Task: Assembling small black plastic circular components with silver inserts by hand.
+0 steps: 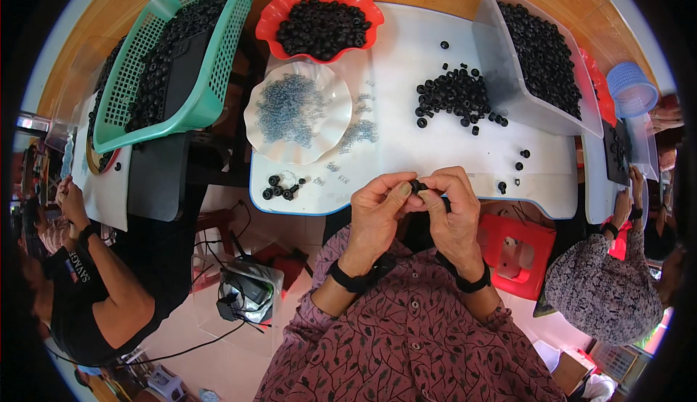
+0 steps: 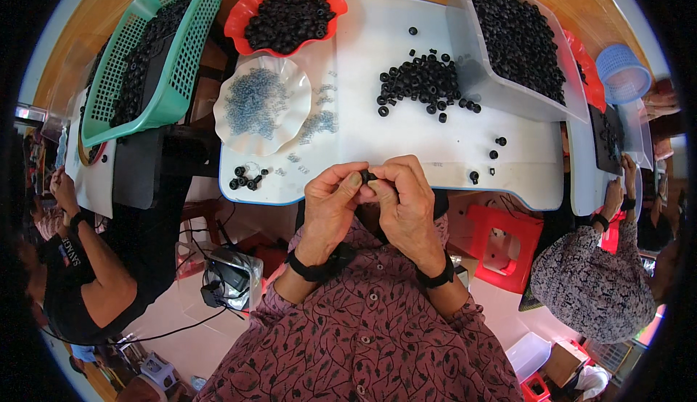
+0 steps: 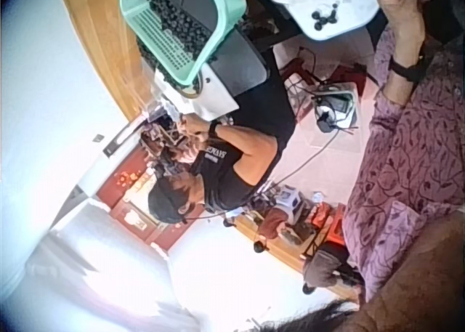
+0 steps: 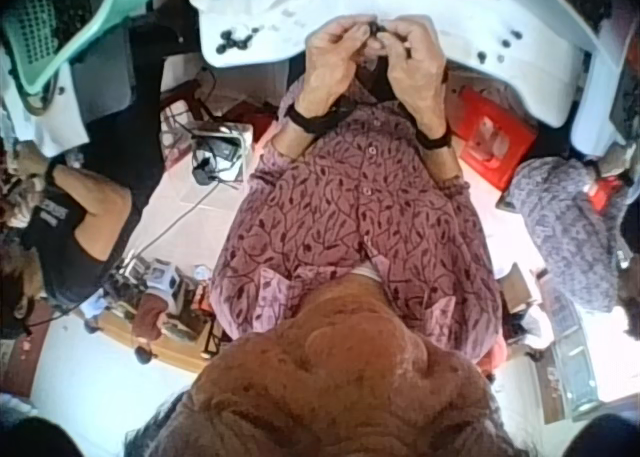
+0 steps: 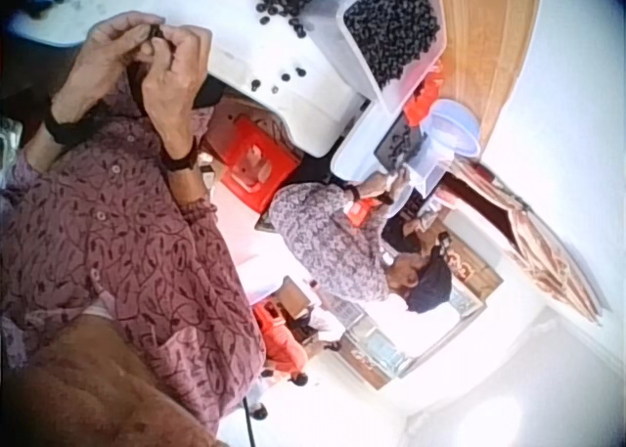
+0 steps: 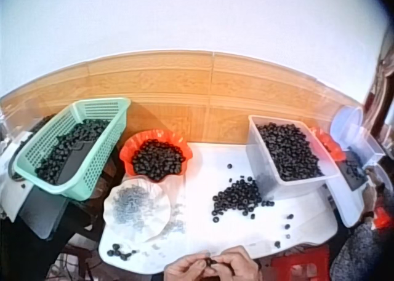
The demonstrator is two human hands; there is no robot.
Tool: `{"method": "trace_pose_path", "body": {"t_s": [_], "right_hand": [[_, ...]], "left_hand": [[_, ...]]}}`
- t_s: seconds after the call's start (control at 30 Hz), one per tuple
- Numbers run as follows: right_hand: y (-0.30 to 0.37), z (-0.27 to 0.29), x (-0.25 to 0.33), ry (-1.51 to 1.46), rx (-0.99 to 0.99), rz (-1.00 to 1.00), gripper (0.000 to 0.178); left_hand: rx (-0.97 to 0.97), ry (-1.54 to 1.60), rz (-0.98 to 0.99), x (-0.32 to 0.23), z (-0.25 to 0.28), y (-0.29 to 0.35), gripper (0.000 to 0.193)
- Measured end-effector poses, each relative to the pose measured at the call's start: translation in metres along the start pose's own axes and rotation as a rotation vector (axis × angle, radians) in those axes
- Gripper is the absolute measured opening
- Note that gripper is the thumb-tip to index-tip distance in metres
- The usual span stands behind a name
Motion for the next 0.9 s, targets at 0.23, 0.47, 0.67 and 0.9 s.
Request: {"method": "trace_pose_path", "body": {"t_s": [0.23,0.47,0.67,0.9], "right_hand": [[0.001,0.0,0.001,0.015,0.003,-0.002,0.015],[0.003,-0.003,-0.001,0.113,-0.028,0.116,0.019],[-0.003,-0.004,0.013,0.168,0.032,0.183,0.022],[0.0,-0.008,0.015,0.252,0.066,0.165,0.02]], "left_hand": [[0.021,0.075,-0.008,0.001,-0.002,-0.002,0.018],[-0.023,-0.147,-0.024,-0.005,0.0,0.002,0.017],[-0.054,-0.199,-0.05,-0.015,-0.003,0.008,0.016],[-0.049,-0.225,-0.105,-0.016,-0.005,0.007,0.018]]}}
Point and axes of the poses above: each hand's wrist, its own y-axis away from the middle knuckle, its own z-axis out of the back of the hand, x = y × z, the point moved 9 cm from there along -y, towards the middle knuckle, and after that the axes turned 1 degree about -z, right-handed, at the moved point
